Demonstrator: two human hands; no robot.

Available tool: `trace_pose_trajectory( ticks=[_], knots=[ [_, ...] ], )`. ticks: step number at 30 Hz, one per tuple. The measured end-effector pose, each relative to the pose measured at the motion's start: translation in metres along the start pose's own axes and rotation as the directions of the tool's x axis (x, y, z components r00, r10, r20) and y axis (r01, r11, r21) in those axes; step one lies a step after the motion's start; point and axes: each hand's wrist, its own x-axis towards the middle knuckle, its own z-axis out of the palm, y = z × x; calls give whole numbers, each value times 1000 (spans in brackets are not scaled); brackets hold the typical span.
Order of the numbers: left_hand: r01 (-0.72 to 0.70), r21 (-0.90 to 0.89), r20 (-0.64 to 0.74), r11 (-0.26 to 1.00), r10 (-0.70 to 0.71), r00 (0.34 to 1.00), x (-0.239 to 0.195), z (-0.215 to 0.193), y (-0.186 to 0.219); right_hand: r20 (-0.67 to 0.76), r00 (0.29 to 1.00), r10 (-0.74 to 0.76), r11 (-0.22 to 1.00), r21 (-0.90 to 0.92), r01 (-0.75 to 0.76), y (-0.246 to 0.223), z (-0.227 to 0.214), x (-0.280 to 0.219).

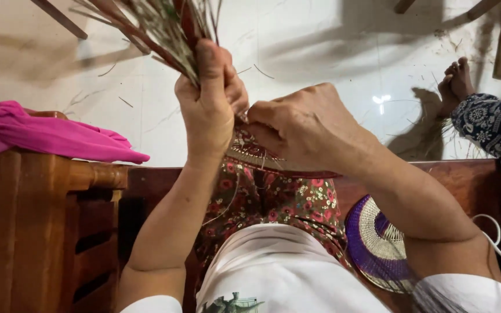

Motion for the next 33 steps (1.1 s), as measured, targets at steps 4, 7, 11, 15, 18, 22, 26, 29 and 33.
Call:
trace_pose_trajectory(
  ticks=[4, 7, 11, 15, 18, 22, 26, 29, 33],
  knots=[
    [1, 1, 21, 1000, -1, 1000, -8, -6, 8, -42, 996, -76, 995, 57, 78, 1, 9, -4],
    [19, -45, 11, 999, -18, 1000, -8, -7, 11, -120, 984, -129, 990, 50, 135, 3, 17, -6],
    [66, -41, 34, 997, -65, 997, -5, -21, 5, -112, 986, -126, 992, 13, 128, 13, 27, -6],
    [240, 2, 125, 971, -238, 963, 5, -25, 17, -65, 992, -112, 980, 157, 121, 28, 10, 10],
    [360, -108, 112, 927, -348, 931, 11, -33, 15, -165, 971, -173, 889, 398, 226, 42, 36, 16],
    [398, -203, 281, 895, -336, 899, 2, -58, 3, -119, 981, -153, 831, 521, 193, 46, 39, 12],
    [386, -239, 585, 891, -185, 789, -3, -89, -15, -55, 990, -133, 879, 455, 144, 47, 47, 4],
    [315, 29, 625, 948, -264, 735, -2, -98, -12, -126, 980, -156, 866, 461, 196, 46, 48, 3],
    [113, 391, 602, 913, -347, 719, 3, -105, -14, -81, 988, -129, 883, 444, 151, 42, 37, 2]
  ],
)
